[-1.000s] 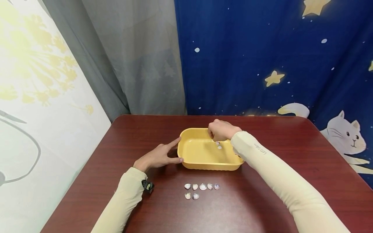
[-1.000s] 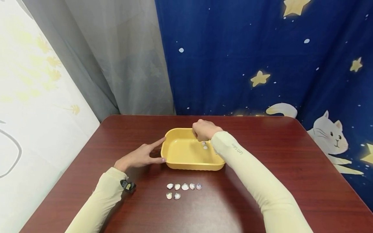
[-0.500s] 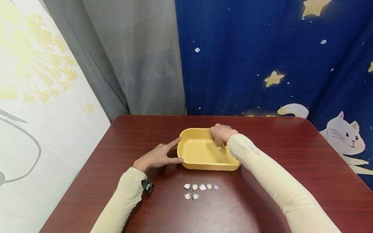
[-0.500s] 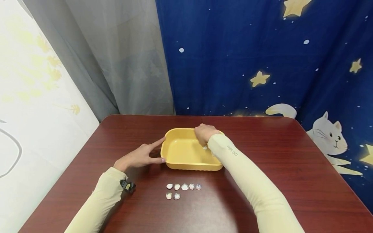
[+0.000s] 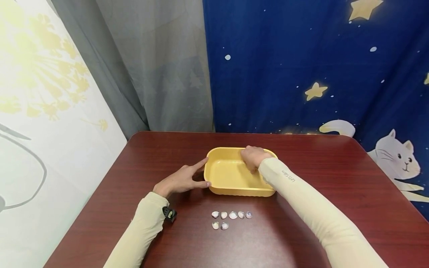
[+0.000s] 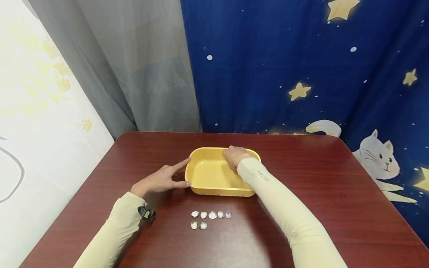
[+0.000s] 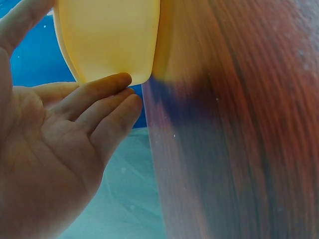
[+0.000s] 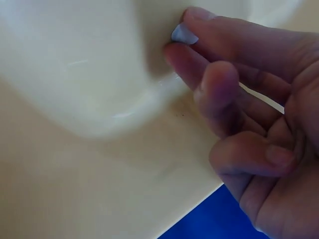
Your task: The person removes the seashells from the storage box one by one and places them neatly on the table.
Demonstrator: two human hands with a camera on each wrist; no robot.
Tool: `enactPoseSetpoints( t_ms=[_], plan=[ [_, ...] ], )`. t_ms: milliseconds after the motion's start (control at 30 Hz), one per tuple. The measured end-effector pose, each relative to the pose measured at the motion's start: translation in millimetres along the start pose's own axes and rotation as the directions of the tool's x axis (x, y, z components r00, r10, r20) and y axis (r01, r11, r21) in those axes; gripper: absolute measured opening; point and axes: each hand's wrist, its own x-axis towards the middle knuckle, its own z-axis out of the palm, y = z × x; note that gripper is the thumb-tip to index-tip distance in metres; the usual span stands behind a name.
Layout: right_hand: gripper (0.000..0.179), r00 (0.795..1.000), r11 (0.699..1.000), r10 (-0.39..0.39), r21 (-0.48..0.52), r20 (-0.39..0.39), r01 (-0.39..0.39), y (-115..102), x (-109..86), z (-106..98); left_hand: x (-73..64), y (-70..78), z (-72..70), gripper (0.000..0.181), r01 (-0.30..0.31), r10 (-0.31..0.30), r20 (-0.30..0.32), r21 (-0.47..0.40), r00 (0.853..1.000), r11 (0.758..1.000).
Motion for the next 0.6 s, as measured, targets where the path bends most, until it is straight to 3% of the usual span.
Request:
enactPoseSetpoints(
  t_ms=[600],
  plan=[
    [0.028, 1.0, 1.0, -0.017, 0.0, 0.0, 0.017, -4.4, -1.3, 1.2, -1.3, -0.3, -0.3, 0.101, -0.026, 0.025, -0.004, -0.001, 1.0, 1.0]
  ],
)
